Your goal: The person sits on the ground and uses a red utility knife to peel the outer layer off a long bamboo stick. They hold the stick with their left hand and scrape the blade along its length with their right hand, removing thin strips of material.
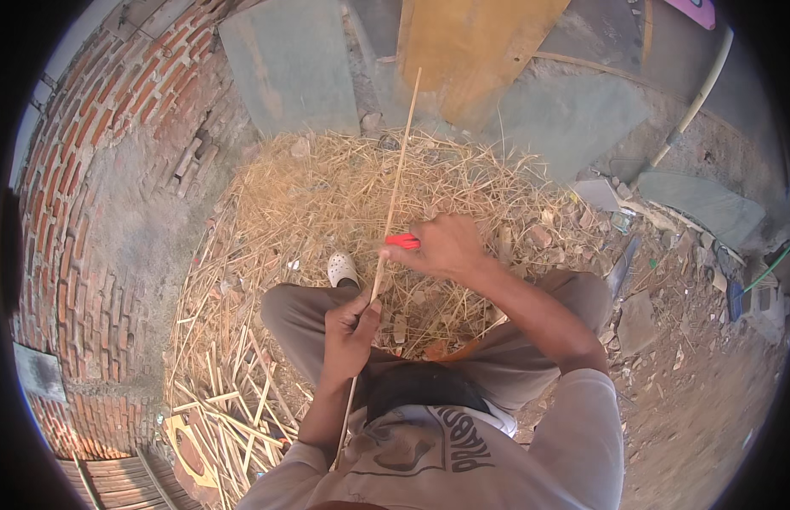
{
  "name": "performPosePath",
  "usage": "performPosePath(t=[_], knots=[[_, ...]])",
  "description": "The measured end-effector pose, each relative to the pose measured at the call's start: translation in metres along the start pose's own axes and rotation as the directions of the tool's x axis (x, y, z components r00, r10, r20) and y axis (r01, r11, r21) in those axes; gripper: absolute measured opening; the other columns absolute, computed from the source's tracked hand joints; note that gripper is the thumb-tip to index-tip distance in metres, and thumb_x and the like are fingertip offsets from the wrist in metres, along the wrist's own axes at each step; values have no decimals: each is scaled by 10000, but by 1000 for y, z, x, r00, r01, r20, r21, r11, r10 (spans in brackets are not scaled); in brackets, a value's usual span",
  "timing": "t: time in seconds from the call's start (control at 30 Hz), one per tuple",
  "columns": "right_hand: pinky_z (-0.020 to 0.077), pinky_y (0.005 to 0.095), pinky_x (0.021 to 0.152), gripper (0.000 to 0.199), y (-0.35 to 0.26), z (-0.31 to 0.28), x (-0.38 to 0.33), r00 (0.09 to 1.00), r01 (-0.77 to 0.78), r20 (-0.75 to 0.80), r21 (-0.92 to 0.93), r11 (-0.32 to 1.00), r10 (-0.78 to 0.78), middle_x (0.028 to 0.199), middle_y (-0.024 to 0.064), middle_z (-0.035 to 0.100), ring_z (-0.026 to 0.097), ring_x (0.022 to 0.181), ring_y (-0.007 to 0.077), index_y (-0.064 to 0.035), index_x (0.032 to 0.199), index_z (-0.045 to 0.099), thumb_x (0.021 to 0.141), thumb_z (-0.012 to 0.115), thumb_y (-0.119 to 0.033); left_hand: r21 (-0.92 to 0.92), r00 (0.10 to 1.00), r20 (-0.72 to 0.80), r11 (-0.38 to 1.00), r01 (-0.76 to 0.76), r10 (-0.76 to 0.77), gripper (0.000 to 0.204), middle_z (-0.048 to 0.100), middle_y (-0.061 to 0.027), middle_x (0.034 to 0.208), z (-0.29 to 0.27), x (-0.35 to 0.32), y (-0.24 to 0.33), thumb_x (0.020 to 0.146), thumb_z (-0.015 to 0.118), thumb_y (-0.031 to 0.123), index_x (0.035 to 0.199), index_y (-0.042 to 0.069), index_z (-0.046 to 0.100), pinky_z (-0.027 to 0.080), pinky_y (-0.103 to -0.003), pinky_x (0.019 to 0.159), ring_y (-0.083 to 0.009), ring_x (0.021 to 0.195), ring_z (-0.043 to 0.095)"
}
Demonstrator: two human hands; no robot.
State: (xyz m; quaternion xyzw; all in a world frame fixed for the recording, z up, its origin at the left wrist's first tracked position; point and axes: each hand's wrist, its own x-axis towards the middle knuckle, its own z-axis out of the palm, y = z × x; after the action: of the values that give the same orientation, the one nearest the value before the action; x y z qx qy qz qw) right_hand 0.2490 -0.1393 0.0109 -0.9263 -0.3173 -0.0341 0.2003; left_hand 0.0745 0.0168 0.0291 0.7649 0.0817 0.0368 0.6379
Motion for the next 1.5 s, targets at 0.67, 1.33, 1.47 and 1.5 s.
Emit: performPosePath(t=[0.67, 1.33, 1.47, 1.5], knots=[[488, 451, 526, 737, 48, -3, 22, 977, -104, -187, 4, 995, 103, 526, 140, 587, 631, 553, 330, -72, 662, 691, 792, 503, -772, 256, 994, 71, 962, -95, 79, 311, 451, -44, 633, 0, -49, 10, 942, 546, 41, 1242, -32, 585, 380, -249, 545, -68, 595, 412], [482, 476, 678, 883, 118, -13, 58, 860, -487, -49, 216, 846, 507, 637, 197, 626, 638, 689, 368, -19, 634, 630, 847, 306, -811, -352, 949, 40, 884, 307, -313, 337, 475, 97, 676, -43, -101, -22, 969, 549, 39, 1302, -2, 577, 317, -177, 520, 1, 589, 389], [484, 418, 518, 730, -4, 8, 0, 999, 41, -25, 115, 992, -39, 537, 114, 593, 623, 527, 298, -91, 652, 681, 765, 523, -794, -130, 986, -80, 982, 135, -146, 349, 458, 90, 676, -26, -53, -22, 961, 568, 45, 1307, -6, 569, 288, -170, 530, 6, 614, 367], [473, 398, 479, 711, -18, 9, -11, 983, 183, -22, 98, 978, -182, 514, 92, 583, 609, 482, 283, -100, 644, 684, 746, 553, -791, -118, 990, -81, 987, 104, -114, 351, 453, 90, 677, -22, -48, -21, 960, 572, 47, 1307, -7, 569, 288, -170, 532, 6, 618, 367]])
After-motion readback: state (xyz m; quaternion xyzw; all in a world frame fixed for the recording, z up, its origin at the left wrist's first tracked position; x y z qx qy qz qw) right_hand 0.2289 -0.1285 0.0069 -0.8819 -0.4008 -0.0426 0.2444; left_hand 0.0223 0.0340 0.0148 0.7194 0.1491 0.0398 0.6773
